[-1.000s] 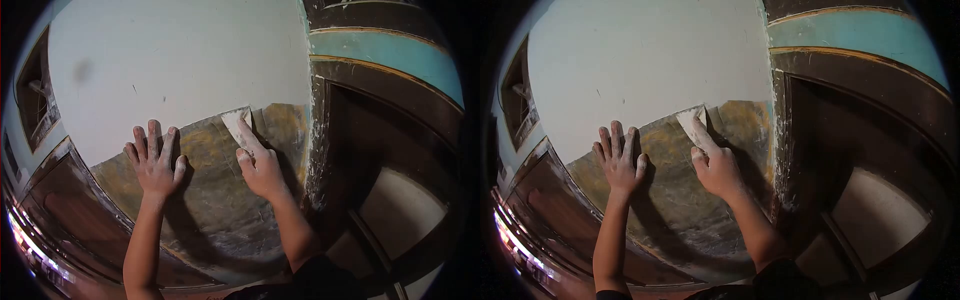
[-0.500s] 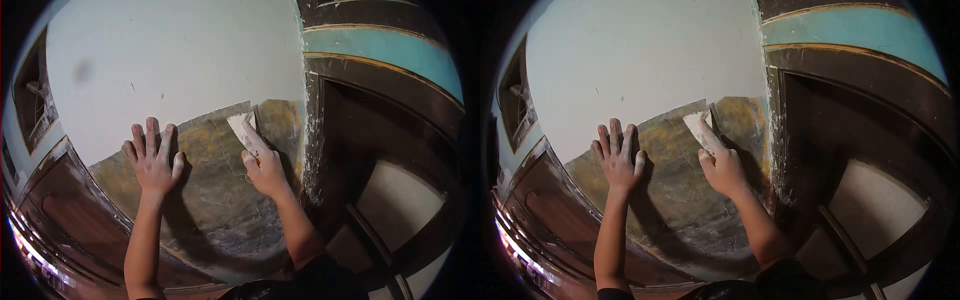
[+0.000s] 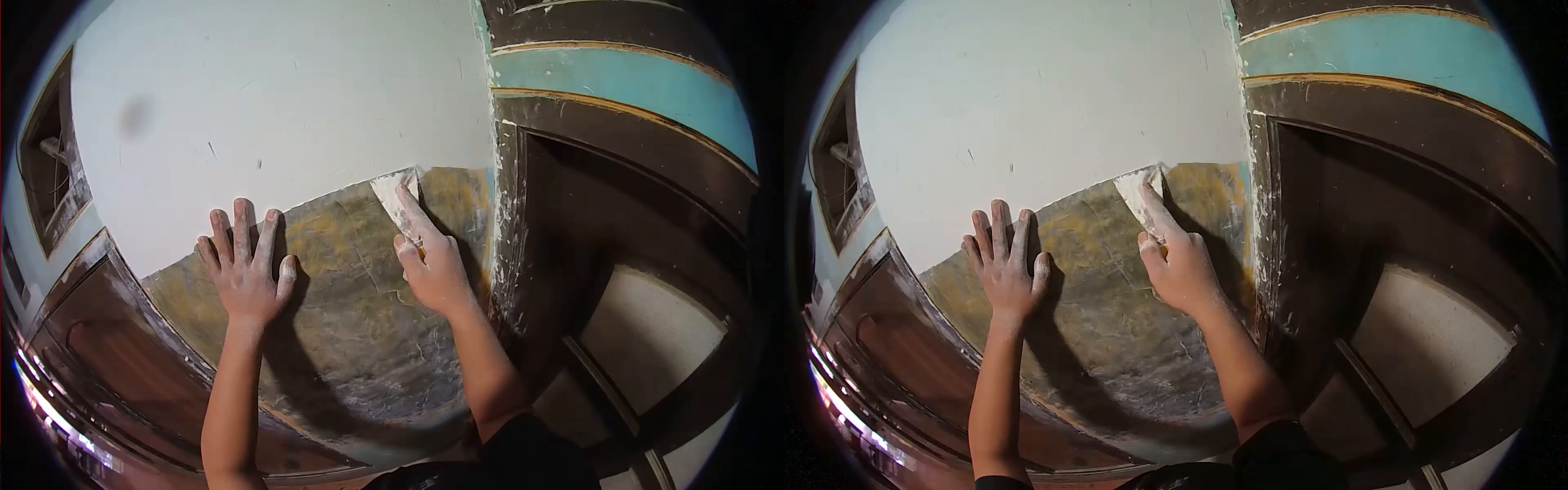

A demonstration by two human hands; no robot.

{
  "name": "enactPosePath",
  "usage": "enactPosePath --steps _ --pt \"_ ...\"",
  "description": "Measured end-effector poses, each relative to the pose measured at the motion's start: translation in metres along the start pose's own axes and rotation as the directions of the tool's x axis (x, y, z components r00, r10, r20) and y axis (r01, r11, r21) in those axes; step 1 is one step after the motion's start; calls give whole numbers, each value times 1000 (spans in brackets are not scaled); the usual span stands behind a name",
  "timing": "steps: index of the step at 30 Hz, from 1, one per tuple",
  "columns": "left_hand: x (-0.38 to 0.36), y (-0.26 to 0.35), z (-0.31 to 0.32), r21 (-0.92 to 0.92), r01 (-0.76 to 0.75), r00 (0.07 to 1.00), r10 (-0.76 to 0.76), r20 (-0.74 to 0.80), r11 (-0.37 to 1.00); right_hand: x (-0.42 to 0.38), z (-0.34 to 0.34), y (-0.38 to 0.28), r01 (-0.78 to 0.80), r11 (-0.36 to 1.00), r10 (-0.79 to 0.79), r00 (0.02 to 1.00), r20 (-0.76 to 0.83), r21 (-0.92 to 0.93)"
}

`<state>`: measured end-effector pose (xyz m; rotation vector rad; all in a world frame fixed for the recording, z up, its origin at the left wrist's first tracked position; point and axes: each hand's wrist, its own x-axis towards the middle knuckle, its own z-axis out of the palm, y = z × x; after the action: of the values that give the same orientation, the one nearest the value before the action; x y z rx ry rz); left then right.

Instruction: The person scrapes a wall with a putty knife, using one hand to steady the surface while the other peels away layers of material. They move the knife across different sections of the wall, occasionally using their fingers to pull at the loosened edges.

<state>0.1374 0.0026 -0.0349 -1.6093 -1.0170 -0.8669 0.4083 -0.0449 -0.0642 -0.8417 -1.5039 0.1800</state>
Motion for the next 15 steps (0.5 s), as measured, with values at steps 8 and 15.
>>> enactPosePath --steps 8,15 --pt "0 0 0 8 2 1000 -2 -3 1000 2 -7 -2 -61 998 61 998 8 35" --pt "1 -1 1 28 -9 999 10 -38 1000 -9 -15 5 -152 985 157 986 63 -77"
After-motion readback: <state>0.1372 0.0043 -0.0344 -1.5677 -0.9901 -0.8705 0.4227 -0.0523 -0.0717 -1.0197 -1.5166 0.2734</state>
